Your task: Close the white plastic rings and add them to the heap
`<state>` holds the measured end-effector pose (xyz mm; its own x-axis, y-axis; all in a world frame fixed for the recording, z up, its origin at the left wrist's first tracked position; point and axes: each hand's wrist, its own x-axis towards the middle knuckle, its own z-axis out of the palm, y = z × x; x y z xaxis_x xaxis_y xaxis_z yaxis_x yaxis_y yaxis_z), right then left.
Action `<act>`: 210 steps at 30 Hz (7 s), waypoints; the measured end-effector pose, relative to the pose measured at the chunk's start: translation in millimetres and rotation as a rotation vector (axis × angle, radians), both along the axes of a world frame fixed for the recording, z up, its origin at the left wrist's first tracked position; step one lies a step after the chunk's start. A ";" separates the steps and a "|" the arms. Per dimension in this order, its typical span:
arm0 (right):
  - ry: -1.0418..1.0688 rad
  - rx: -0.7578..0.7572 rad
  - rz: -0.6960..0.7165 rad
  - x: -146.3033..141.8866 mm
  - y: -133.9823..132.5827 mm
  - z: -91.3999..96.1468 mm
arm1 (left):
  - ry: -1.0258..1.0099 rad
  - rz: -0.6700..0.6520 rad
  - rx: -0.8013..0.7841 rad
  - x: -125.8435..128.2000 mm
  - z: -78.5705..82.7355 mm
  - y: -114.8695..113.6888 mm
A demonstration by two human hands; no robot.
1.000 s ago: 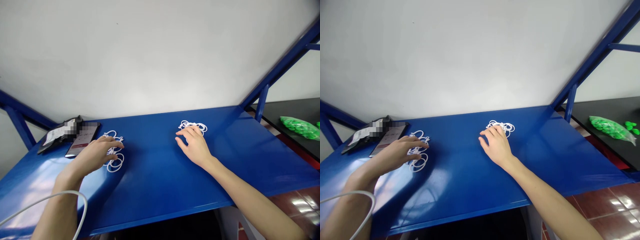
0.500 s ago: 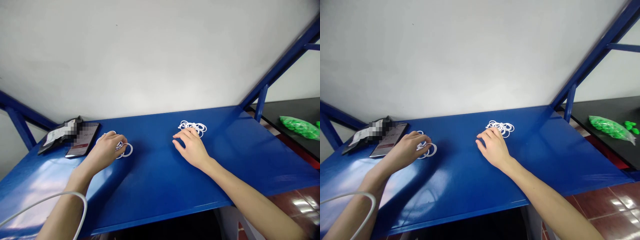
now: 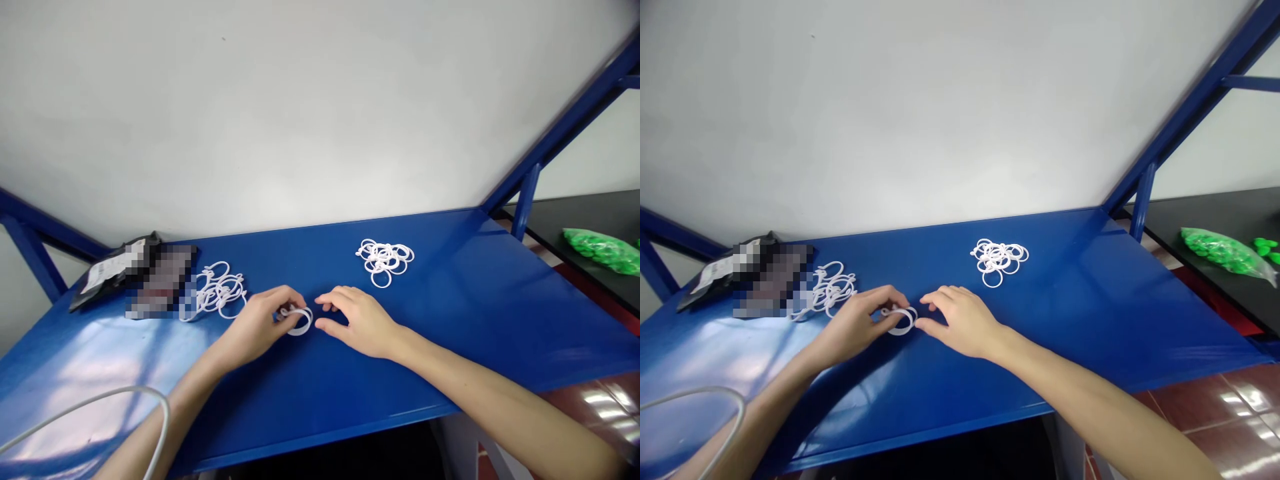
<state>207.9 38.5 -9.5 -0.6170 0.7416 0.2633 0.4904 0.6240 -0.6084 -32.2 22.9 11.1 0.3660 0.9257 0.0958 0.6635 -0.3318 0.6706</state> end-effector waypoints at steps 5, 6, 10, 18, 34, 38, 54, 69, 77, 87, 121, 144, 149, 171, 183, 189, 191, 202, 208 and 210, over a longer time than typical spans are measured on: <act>0.005 -0.032 0.011 -6.6 -4.9 -0.3 | -0.120 -0.088 -0.105 19.8 -8.2 -9.8; 0.001 -0.012 -0.001 -6.5 -4.5 -1.6 | -0.139 -0.082 -0.125 20.7 -8.8 -9.8; -0.025 0.111 -0.050 -4.8 -1.7 -7.2 | -0.214 -0.024 -0.253 18.7 -10.4 -6.5; -0.056 -0.116 -0.212 -0.6 1.1 3.0 | -0.141 0.047 -0.312 0.4 -3.7 4.2; -0.078 -0.087 -0.320 2.5 2.8 5.5 | 0.051 0.198 0.139 4.2 -6.7 1.2; -0.079 0.004 -0.321 1.1 -0.3 4.2 | -0.199 0.135 -0.169 32.7 -13.3 -12.8; 0.449 -0.395 -0.166 -4.2 -7.1 10.9 | -0.630 0.235 -0.251 37.6 -15.1 -19.3; 0.520 -0.238 -0.076 -2.9 -15.1 10.2 | -0.550 0.214 -0.072 37.5 -15.2 -27.5; 0.493 -0.073 0.052 2.5 -15.2 6.6 | -0.495 0.115 0.072 35.7 -16.4 -30.0; 0.313 -0.032 -0.033 1.8 -3.5 3.1 | -0.073 0.044 0.292 25.0 -16.7 -10.7; -0.512 0.322 -0.760 83.1 72.0 -4.8 | 0.427 0.009 0.377 -12.6 -28.0 13.7; 0.294 -0.333 -0.072 0.1 -0.9 7.2 | -0.554 0.021 -0.399 25.2 -6.1 -8.7; 0.381 -0.432 -0.118 0.6 -3.5 6.9 | -0.670 0.065 -0.400 29.6 -12.3 -11.6; 0.191 0.154 -0.153 -2.4 -13.1 -3.1 | -0.729 0.161 -0.413 43.3 -3.5 -24.0; 0.417 -0.230 -0.137 -2.0 -13.3 10.8 | -0.740 0.189 -0.342 38.5 -8.4 -22.4; 0.383 -0.204 -0.125 -3.1 -13.7 10.2 | -0.765 0.217 -0.369 41.0 -7.6 -22.4; 0.387 -0.161 -0.099 -2.2 -14.5 9.8 | -0.769 0.216 -0.376 41.2 -8.6 -22.6; 0.276 0.134 0.029 3.0 -16.8 6.0 | -0.710 0.176 -0.303 40.8 -16.3 -27.2; 0.228 0.118 0.007 3.2 -3.0 2.2 | -0.407 0.111 -0.067 33.7 -15.3 -17.1; 0.171 0.187 -0.038 8.3 7.0 2.3 | -0.215 0.118 0.100 22.8 -12.6 -8.0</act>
<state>216.2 45.6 -7.2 -0.5244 0.6923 0.4957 0.4158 0.7163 -0.5604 -9.3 15.0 -1.4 0.2176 0.9426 0.2533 0.5473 -0.3327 0.7679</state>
